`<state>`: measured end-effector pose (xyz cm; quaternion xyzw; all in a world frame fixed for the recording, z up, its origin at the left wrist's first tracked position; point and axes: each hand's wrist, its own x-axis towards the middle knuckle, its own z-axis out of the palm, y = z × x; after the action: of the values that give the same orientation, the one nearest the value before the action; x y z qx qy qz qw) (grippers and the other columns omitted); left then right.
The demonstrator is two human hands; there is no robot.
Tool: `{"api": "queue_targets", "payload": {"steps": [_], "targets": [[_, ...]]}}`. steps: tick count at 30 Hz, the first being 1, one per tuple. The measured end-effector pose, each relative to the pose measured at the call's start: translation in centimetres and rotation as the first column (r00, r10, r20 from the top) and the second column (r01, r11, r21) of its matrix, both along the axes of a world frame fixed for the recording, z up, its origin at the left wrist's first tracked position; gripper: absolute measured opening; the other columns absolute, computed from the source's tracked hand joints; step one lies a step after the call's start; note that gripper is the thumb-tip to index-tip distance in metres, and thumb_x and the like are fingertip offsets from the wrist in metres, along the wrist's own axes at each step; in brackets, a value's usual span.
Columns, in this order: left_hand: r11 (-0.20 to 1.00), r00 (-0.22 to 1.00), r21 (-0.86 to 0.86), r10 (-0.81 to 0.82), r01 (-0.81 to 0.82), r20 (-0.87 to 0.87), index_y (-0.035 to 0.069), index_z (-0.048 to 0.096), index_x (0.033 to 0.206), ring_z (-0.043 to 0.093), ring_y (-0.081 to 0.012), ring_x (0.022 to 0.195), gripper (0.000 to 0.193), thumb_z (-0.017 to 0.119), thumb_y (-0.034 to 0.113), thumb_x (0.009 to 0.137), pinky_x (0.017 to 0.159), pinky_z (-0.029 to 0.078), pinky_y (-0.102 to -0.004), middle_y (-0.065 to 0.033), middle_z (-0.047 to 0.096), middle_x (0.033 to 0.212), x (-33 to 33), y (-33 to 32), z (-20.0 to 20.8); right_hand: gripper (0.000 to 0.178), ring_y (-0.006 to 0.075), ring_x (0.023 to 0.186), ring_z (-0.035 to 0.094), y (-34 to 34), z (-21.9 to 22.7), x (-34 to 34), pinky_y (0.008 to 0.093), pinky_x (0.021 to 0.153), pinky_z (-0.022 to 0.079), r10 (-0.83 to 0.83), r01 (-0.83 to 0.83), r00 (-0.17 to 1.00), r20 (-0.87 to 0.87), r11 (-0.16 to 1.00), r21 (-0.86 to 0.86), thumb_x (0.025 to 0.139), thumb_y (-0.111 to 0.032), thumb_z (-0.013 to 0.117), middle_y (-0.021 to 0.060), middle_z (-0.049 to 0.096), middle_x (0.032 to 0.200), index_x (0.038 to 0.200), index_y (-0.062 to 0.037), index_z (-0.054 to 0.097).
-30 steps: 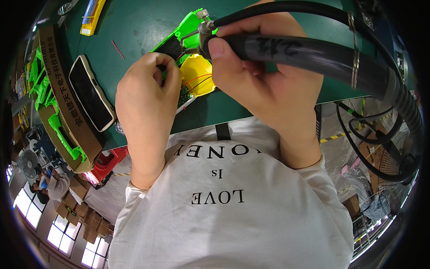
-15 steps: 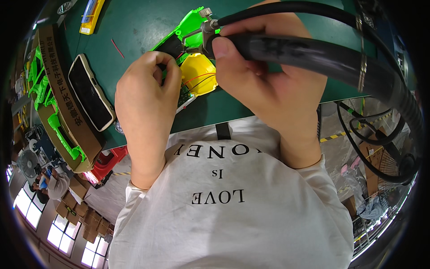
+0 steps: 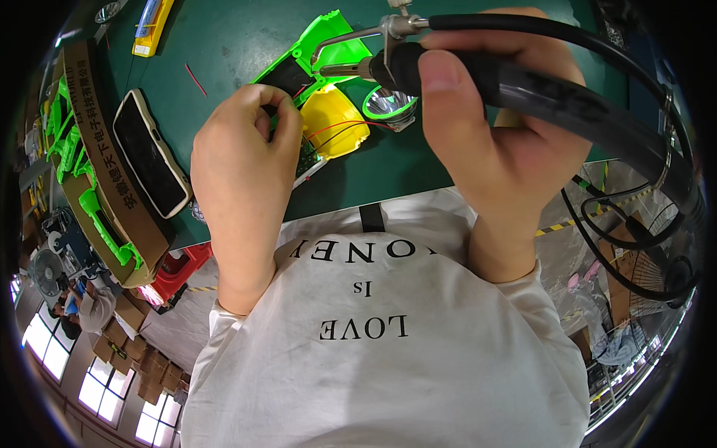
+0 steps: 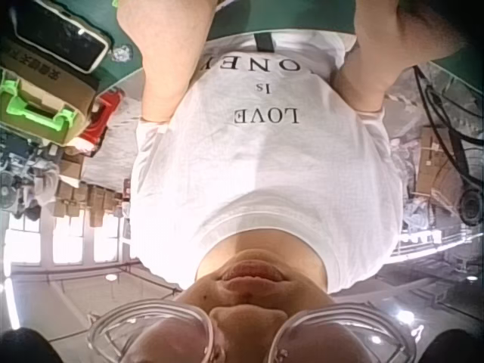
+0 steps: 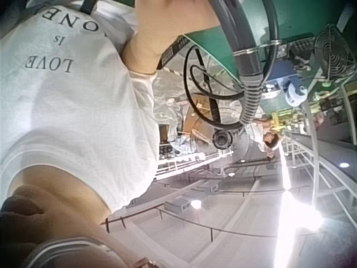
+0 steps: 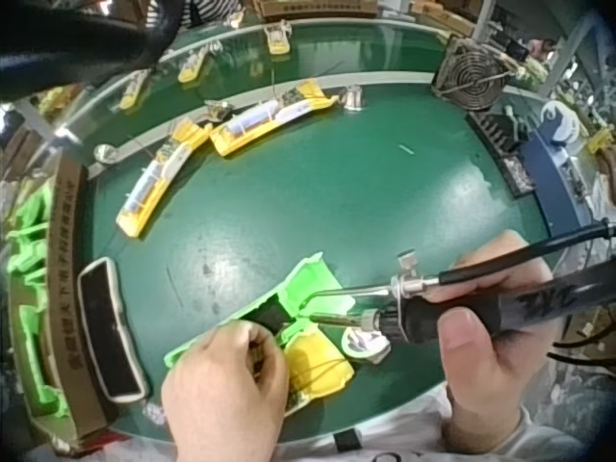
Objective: The person passes boxes of components along the assembly line and solders wires onto circuit boards and solar panels inside flashlight casings using a soldering iron.
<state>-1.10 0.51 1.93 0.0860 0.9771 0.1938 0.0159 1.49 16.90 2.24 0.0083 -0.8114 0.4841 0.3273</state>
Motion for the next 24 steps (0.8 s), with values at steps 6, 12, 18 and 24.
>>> {"api": "queue_targets", "payload": {"steps": [6, 12, 18, 24], "targets": [[1.0, 1.0, -0.004, 0.017, -0.017, 0.011, 0.003, 0.053, 0.067, 0.053, -0.0259, 0.054, 0.008, 0.057, 0.01, 0.068, 0.047, 0.041, -0.0338, -0.0102, 0.054, 0.064, 0.1, -0.3, -0.2, 0.014, 0.0054, 0.055, 0.042, 0.0, -0.8, 0.4, 0.0162, 0.047, 0.031, -0.003, 0.008, 0.999, 0.045, 0.994, -0.112, 0.072, -0.007, 0.052, 0.0073, 0.053, 0.078, 0.078, 0.006, 0.053], [1.0, 1.0, 0.012, 0.007, -0.008, 0.021, 0.004, 0.053, 0.068, 0.052, -0.0258, 0.054, 0.008, 0.057, 0.01, 0.068, 0.047, 0.041, -0.0338, -0.0098, 0.054, 0.063, 0.0, -0.2, -0.1, 0.014, 0.0062, 0.057, 0.044, 1.1, -0.5, 0.4, 0.014, 0.046, 0.031, 0.018, -0.015, 1.0, 0.012, 0.975, -0.22, 0.072, -0.006, 0.049, 0.0093, 0.052, 0.079, 0.078, 0.0067, 0.052], [1.0, 0.998, 0.016, 0.011, -0.012, 0.054, 0.004, 0.053, 0.07, 0.052, -0.0257, 0.055, 0.008, 0.057, 0.011, 0.068, 0.047, 0.04, -0.0339, -0.0095, 0.053, 0.064, 0.1, -0.4, 0.3, 0.014, 0.0084, 0.06, 0.046, 2.4, -0.8, 0.5, 0.0155, 0.049, 0.037, -0.118, 0.117, 0.992, 0.048, 0.993, 0.016, 0.072, -0.003, 0.044, 0.0106, 0.052, 0.08, 0.077, 0.0065, 0.053], [0.986, 0.986, 0.15, -0.044, 0.068, -0.164, 0.004, 0.052, 0.086, 0.048, -0.0229, 0.064, 0.02, 0.06, 0.009, 0.068, 0.056, 0.038, -0.0328, -0.01, 0.049, 0.07, -0.5, -1.9, 0.5, 0.016, 0.0054, 0.049, 0.035, 5.5, -3.2, 0.8, 0.0175, 0.047, 0.029, -0.043, 0.036, 0.999, 0.008, 0.713, -0.701, 0.078, -0.007, 0.045, 0.0039, 0.045, 0.063, 0.08, 0.0071, 0.052]]}}
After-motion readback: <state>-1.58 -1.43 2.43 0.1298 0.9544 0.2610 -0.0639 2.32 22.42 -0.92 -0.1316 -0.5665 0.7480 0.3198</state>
